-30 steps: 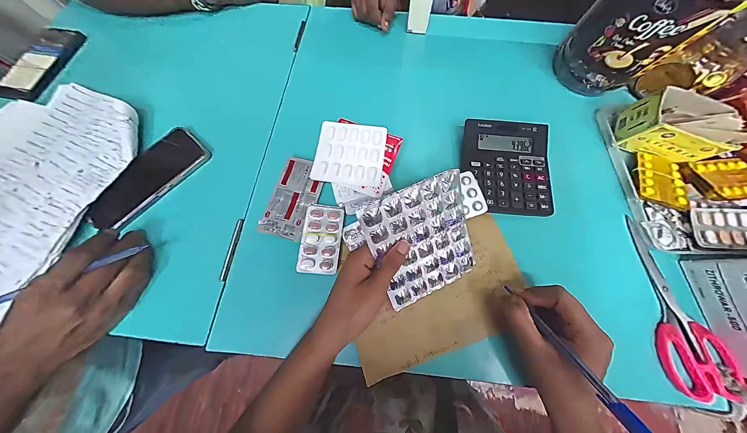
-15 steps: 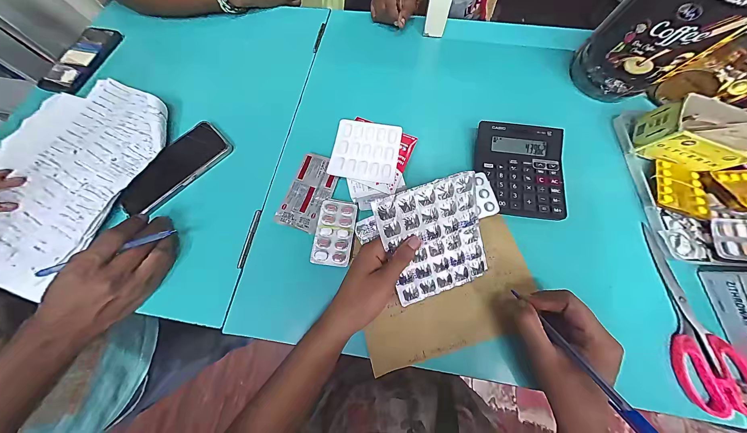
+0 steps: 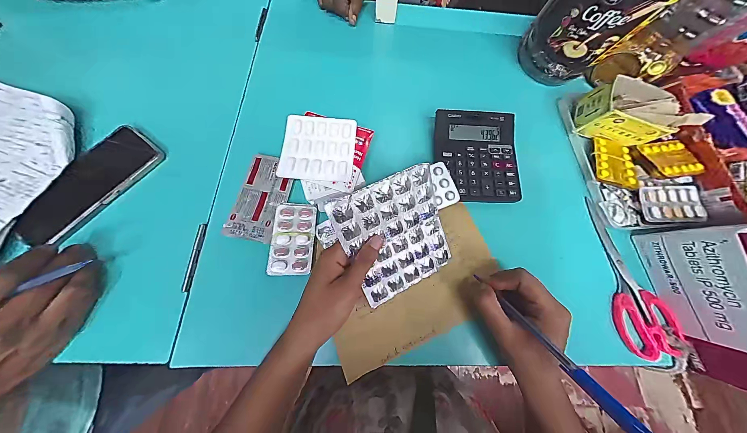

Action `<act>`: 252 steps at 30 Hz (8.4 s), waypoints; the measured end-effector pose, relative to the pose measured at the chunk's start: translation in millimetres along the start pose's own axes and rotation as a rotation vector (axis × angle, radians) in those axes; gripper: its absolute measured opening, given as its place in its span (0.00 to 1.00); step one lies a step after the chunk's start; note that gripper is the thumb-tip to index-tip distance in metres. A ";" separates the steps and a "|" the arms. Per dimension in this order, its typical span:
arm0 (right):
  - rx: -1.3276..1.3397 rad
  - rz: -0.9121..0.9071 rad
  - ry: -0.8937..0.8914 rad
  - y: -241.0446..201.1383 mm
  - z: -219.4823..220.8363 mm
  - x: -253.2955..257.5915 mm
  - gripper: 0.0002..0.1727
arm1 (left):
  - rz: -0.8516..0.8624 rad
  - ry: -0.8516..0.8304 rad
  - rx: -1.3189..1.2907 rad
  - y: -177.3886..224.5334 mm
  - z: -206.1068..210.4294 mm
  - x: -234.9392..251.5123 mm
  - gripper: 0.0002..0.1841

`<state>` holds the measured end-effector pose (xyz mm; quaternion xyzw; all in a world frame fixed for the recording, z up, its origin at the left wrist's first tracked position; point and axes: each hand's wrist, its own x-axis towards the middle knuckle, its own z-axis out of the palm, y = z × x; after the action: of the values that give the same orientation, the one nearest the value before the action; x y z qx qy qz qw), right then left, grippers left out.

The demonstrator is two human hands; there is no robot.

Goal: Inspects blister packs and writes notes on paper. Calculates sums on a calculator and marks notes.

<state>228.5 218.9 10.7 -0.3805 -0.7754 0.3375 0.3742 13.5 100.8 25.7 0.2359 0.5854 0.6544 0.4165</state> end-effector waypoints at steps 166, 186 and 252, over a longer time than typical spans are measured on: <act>-0.160 -0.540 0.004 55.0 -107.3 -9.5 0.12 | 0.699 0.153 1.414 -56.9 117.1 -50.5 0.19; -0.217 -0.714 -0.193 47.2 -90.0 -3.4 0.08 | 0.704 0.134 1.380 -57.7 115.3 -48.5 0.19; -0.252 -0.644 -0.126 43.7 -111.2 -10.7 0.09 | 0.732 0.151 1.535 -56.5 119.4 -58.9 0.19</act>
<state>340.9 257.6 26.7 -0.1380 -0.9128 0.1265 0.3631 155.7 118.7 6.2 0.5828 0.7798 0.1835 -0.1365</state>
